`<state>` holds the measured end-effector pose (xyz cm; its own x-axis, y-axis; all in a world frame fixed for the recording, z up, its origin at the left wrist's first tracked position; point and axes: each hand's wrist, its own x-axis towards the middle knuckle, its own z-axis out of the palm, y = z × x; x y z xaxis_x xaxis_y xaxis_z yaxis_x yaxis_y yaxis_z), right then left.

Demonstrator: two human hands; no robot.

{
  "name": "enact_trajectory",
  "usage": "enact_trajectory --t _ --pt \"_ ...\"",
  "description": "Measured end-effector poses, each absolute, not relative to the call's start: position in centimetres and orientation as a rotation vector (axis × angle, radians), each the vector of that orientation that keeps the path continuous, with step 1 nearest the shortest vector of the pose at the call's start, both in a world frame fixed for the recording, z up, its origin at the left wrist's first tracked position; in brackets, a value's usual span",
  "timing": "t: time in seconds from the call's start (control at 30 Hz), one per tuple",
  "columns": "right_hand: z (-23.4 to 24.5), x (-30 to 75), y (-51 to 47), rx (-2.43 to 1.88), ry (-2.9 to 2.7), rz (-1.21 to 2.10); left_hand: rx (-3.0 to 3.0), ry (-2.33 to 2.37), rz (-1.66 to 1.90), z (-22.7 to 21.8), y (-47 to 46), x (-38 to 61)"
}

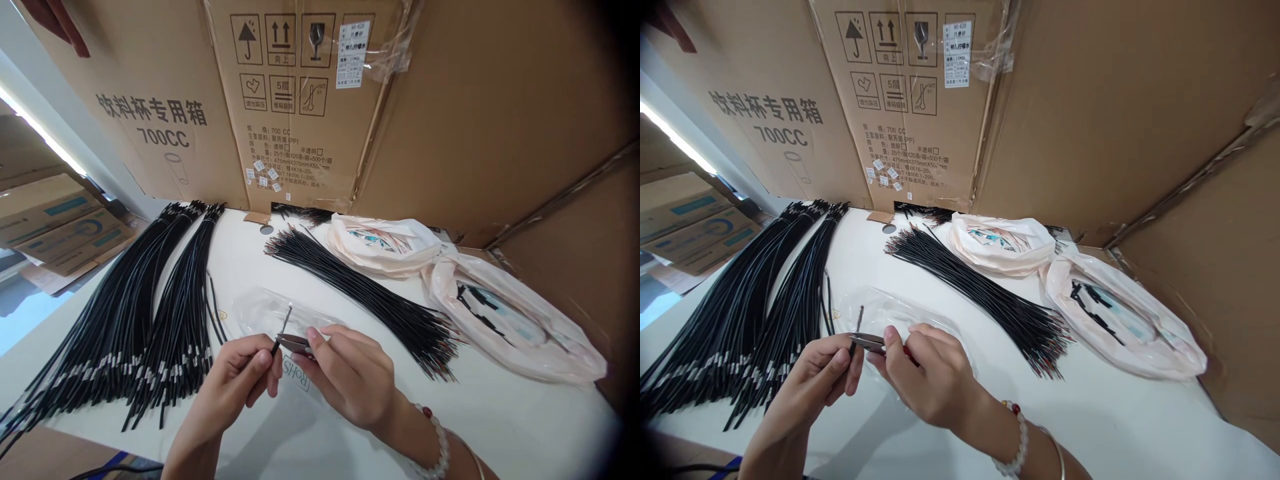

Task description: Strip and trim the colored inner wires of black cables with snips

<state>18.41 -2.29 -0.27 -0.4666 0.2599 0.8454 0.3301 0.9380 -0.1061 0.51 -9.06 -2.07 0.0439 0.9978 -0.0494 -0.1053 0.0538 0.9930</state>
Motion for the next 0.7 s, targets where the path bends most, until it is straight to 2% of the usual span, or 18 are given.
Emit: enact_trajectory --t 0.3,0.7 --pt "0.1 18.3 -2.9 -0.514 -2.108 0.154 1.483 1.310 1.227 -1.2 -9.3 -0.1" --pt "0.7 18.8 -3.2 -0.540 -2.148 0.130 1.771 1.381 1.319 -1.1 -9.3 -0.2"
